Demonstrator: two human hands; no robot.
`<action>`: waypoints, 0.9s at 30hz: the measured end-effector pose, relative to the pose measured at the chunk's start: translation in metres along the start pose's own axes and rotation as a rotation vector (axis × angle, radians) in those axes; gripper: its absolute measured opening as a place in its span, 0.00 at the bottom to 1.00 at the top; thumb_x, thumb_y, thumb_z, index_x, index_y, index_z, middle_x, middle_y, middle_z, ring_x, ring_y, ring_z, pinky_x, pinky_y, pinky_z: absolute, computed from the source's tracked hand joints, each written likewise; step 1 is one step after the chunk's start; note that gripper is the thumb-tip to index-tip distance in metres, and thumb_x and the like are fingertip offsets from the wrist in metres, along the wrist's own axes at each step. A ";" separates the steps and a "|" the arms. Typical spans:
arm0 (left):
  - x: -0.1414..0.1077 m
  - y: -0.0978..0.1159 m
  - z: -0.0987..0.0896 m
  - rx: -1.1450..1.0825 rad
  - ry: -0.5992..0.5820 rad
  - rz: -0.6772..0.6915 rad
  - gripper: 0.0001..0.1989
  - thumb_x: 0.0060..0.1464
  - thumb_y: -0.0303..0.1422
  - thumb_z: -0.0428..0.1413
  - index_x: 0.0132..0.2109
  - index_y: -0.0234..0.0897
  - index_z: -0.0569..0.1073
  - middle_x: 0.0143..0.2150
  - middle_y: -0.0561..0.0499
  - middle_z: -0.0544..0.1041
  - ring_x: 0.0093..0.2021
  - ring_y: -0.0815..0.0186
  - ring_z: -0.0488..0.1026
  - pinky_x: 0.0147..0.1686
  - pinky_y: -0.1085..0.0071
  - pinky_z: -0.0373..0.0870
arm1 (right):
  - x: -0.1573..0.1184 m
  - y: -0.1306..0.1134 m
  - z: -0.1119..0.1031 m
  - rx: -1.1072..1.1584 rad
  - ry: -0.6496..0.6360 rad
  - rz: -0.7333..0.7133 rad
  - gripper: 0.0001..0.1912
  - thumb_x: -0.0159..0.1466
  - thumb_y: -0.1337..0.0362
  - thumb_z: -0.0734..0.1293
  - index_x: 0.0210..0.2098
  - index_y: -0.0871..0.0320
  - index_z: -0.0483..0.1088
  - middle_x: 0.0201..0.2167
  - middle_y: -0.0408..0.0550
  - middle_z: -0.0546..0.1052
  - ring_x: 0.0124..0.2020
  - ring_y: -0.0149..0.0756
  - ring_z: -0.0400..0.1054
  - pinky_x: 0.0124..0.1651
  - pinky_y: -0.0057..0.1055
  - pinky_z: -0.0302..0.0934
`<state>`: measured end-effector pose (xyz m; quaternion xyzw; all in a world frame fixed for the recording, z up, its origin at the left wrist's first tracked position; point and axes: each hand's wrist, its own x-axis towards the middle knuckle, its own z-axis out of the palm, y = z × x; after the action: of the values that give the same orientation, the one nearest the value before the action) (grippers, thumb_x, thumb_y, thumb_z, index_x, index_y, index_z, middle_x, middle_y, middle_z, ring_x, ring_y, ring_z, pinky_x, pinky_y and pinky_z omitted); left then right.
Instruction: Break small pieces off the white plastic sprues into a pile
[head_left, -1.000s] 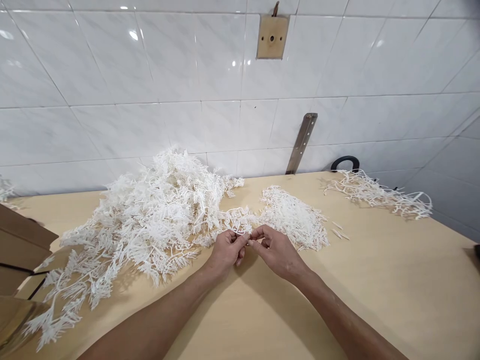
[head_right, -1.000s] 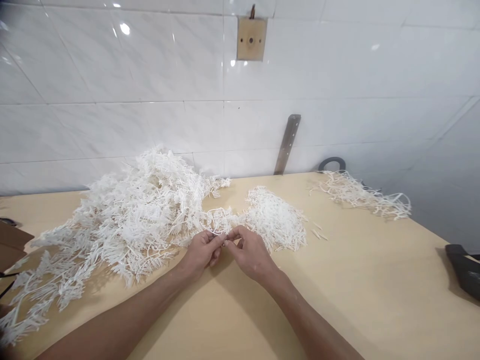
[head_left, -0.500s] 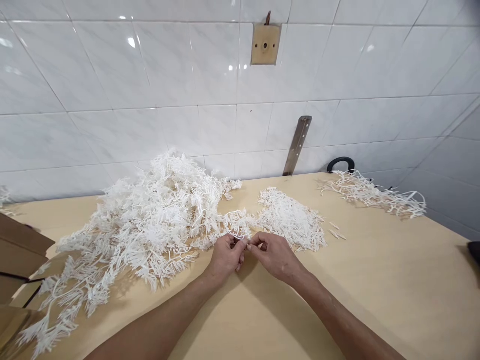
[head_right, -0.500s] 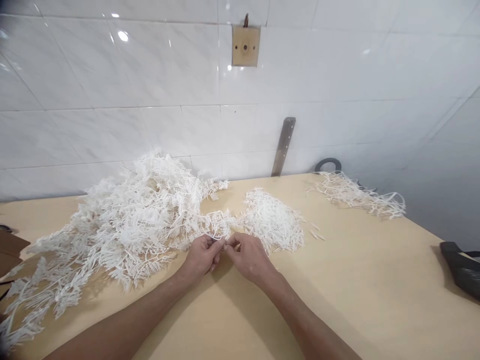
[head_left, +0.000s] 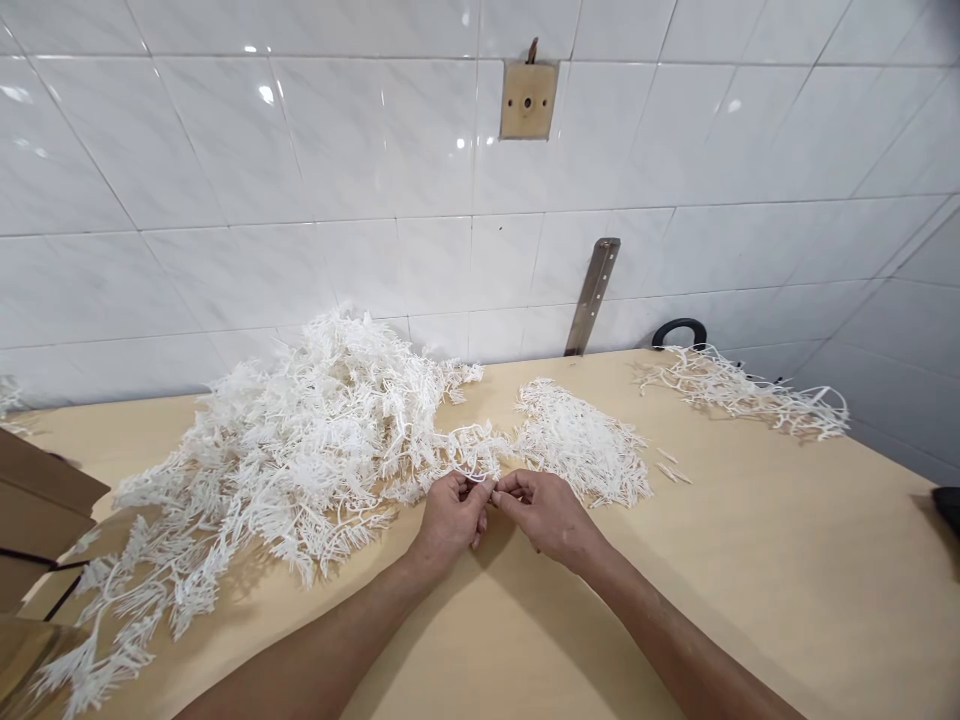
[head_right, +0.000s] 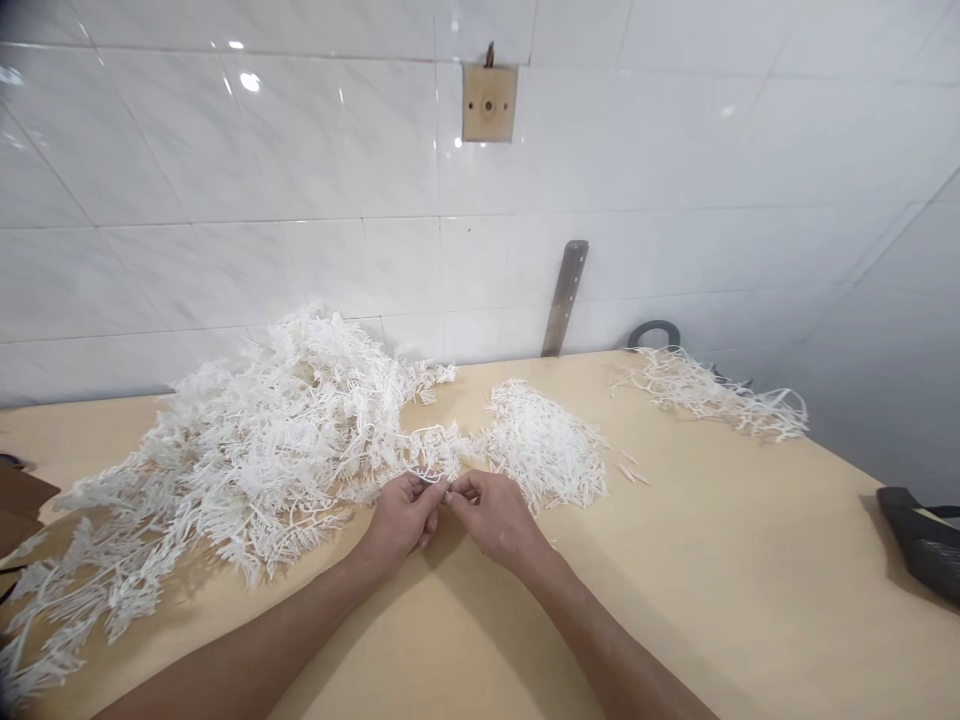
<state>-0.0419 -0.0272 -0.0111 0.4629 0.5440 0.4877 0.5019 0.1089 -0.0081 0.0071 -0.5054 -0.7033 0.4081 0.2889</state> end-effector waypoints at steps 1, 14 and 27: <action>0.000 -0.001 0.000 0.012 0.012 0.013 0.17 0.51 0.47 0.58 0.29 0.37 0.66 0.13 0.60 0.64 0.10 0.75 0.55 0.11 0.77 0.50 | 0.000 0.000 0.001 -0.021 0.017 -0.011 0.11 0.61 0.58 0.64 0.30 0.56 0.75 0.27 0.43 0.78 0.21 0.30 0.65 0.22 0.26 0.56; 0.001 0.000 -0.003 0.126 0.032 0.017 0.17 0.51 0.45 0.58 0.26 0.38 0.65 0.14 0.58 0.65 0.11 0.73 0.59 0.12 0.76 0.54 | -0.003 -0.006 0.000 -0.069 0.009 -0.018 0.08 0.59 0.60 0.63 0.28 0.56 0.70 0.24 0.42 0.75 0.24 0.33 0.67 0.26 0.28 0.58; 0.001 -0.007 -0.004 0.231 0.018 0.171 0.15 0.55 0.42 0.54 0.27 0.38 0.64 0.18 0.57 0.65 0.20 0.71 0.61 0.22 0.74 0.57 | -0.003 -0.004 0.004 -0.154 0.012 0.007 0.05 0.58 0.65 0.62 0.26 0.56 0.67 0.24 0.41 0.74 0.20 0.30 0.66 0.25 0.27 0.58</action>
<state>-0.0465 -0.0276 -0.0177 0.5582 0.5593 0.4669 0.3969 0.1048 -0.0131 0.0090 -0.5311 -0.7291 0.3507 0.2516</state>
